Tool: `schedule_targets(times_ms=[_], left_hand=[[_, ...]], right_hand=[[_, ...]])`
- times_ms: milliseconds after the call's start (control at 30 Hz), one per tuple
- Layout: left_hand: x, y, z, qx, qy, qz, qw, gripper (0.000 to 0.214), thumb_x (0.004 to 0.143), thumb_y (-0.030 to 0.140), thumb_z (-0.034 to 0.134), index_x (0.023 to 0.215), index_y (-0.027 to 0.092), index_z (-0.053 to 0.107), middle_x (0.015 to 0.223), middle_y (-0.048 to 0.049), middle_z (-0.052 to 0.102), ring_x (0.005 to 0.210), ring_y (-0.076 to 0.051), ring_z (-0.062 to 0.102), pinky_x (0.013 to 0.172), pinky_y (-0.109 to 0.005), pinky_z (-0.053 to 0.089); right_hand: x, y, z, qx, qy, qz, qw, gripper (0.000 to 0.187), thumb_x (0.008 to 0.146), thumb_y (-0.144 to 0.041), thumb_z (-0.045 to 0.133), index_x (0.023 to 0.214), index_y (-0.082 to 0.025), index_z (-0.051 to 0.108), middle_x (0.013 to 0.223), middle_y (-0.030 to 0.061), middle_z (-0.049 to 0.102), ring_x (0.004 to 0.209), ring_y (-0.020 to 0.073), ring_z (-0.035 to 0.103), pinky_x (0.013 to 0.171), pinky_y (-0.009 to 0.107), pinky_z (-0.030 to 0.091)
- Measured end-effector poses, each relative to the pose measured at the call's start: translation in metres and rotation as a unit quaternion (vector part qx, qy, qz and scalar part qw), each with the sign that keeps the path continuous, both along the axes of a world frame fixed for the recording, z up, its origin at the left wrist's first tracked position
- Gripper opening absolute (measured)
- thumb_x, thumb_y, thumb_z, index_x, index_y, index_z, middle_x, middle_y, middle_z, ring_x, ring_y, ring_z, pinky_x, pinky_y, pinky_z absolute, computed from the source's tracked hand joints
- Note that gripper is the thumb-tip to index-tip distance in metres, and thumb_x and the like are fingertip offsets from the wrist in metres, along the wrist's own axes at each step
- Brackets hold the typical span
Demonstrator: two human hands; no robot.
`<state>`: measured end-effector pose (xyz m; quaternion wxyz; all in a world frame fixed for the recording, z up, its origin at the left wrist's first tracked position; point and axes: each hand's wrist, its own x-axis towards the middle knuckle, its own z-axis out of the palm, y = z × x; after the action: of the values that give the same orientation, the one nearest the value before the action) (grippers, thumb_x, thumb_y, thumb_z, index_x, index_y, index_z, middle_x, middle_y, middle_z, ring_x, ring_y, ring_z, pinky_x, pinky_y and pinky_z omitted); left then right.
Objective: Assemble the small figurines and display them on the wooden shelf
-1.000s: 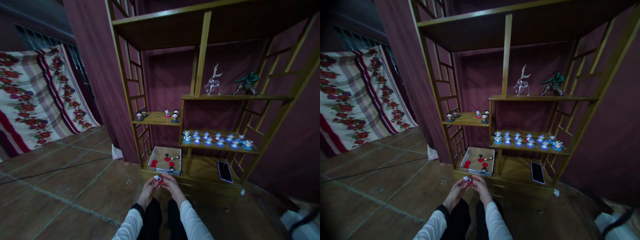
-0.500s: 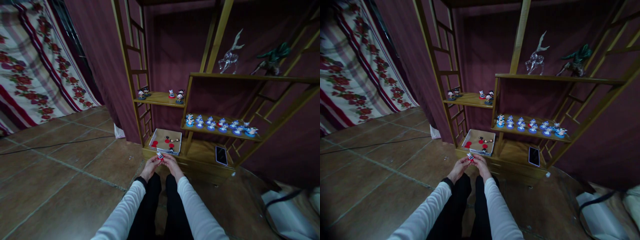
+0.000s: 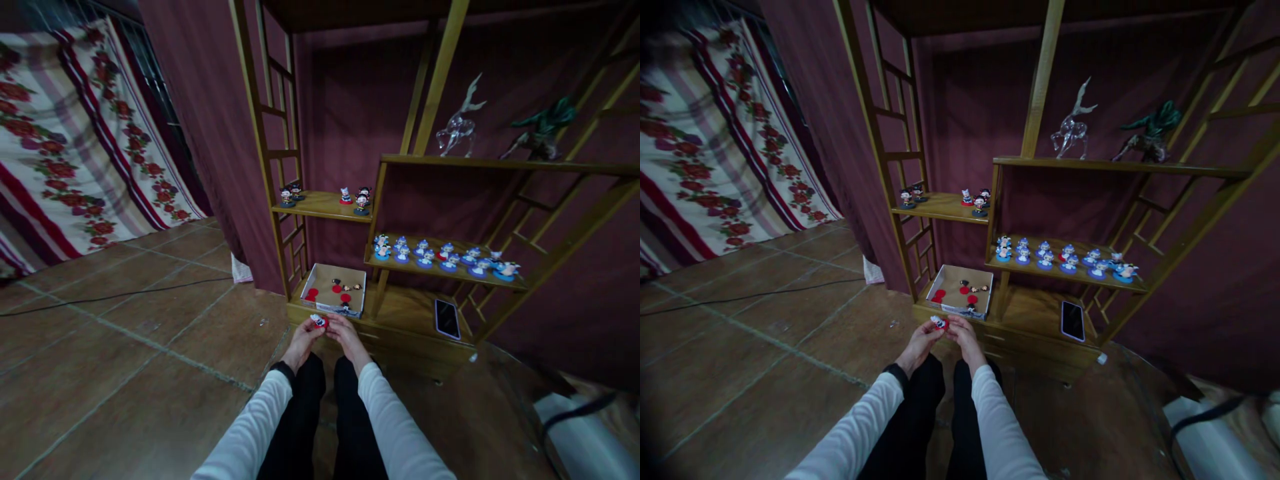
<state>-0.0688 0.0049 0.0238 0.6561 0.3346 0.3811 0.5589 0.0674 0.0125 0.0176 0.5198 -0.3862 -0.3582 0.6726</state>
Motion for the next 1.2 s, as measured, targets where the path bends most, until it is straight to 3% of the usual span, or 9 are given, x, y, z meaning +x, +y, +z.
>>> schedule_targets(times_ms=[300,400,500,667,867,1000,1100,1200], left_hand=[[-0.009,0.004,0.004,-0.005,0.015,0.056,0.998,0.042,0.043,0.016,0.082,0.081,0.016,0.066,0.08,-0.005,0.069,0.069,-0.014,0.062,0.065,-0.023,0.044],[-0.012,0.01,0.016,0.017,0.024,0.068,0.997,0.043,0.044,0.017,0.081,0.084,0.016,0.064,0.079,-0.0048,0.068,0.069,-0.014,0.062,0.062,-0.022,0.043],[-0.014,0.017,0.037,0.046,0.045,0.088,0.994,0.047,0.045,0.018,0.081,0.086,0.015,0.061,0.081,-0.0061,0.068,0.071,-0.015,0.062,0.063,-0.023,0.044],[-0.016,0.031,0.097,0.117,0.092,0.108,0.983,0.052,0.044,0.018,0.081,0.09,0.016,0.055,0.082,-0.0055,0.067,0.072,-0.017,0.063,0.069,-0.028,0.046],[-0.015,0.059,0.218,0.265,0.147,0.12,0.945,0.054,0.049,0.02,0.079,0.095,0.017,0.052,0.09,-0.0055,0.066,0.082,-0.018,0.062,0.078,-0.03,0.046],[-0.006,0.108,0.289,0.341,0.164,0.125,0.917,0.057,0.049,0.021,0.079,0.099,0.016,0.051,0.093,-0.0065,0.064,0.084,-0.018,0.061,0.081,-0.034,0.045],[0.004,0.156,0.317,0.343,0.188,0.105,0.914,0.055,0.05,0.02,0.079,0.096,0.014,0.049,0.089,-0.0078,0.064,0.08,-0.019,0.061,0.078,-0.036,0.046],[0.013,0.197,0.327,0.316,0.267,0.123,0.902,0.051,0.048,0.013,0.078,0.09,0.014,0.05,0.086,-0.0081,0.064,0.078,-0.018,0.061,0.075,-0.033,0.046]], right_hand=[[0.003,-0.004,0.002,0.006,0.015,-0.022,1.0,0.037,0.06,-0.036,0.066,0.094,-0.021,0.064,0.092,0.0049,0.067,0.078,0.0161,0.06,0.072,0.029,0.044],[0.004,-0.003,0.002,-0.006,0.009,-0.027,1.0,0.036,0.059,-0.036,0.067,0.091,-0.02,0.065,0.089,0.005,0.067,0.076,0.0157,0.06,0.071,0.029,0.045],[0.005,-0.002,0.001,-0.009,0.009,-0.04,0.999,0.034,0.059,-0.036,0.067,0.089,-0.02,0.065,0.087,0.0051,0.067,0.076,0.0159,0.06,0.071,0.03,0.045],[0.006,0.001,-0.003,-0.03,0.01,-0.042,0.999,0.036,0.054,-0.035,0.07,0.086,-0.02,0.065,0.084,0.0053,0.067,0.074,0.0162,0.061,0.069,0.029,0.046],[0.011,-0.004,0.0,-0.015,0.007,-0.024,1.0,0.04,0.054,-0.039,0.071,0.089,-0.021,0.064,0.089,0.006,0.067,0.081,0.0186,0.062,0.073,0.03,0.046],[0.014,0.006,-0.005,-0.038,-0.007,-0.023,0.999,0.039,0.049,-0.041,0.073,0.082,-0.022,0.064,0.084,0.0051,0.067,0.076,0.0182,0.063,0.071,0.03,0.047],[0.018,0.019,-0.01,-0.045,-0.035,-0.022,0.998,0.033,0.049,-0.041,0.073,0.076,-0.024,0.064,0.079,0.0033,0.067,0.075,0.0201,0.064,0.066,0.032,0.048],[0.021,0.026,-0.011,-0.041,-0.087,-0.013,0.995,0.023,0.063,-0.039,0.069,0.081,-0.027,0.063,0.087,0.0026,0.065,0.082,0.0223,0.063,0.064,0.034,0.05]])
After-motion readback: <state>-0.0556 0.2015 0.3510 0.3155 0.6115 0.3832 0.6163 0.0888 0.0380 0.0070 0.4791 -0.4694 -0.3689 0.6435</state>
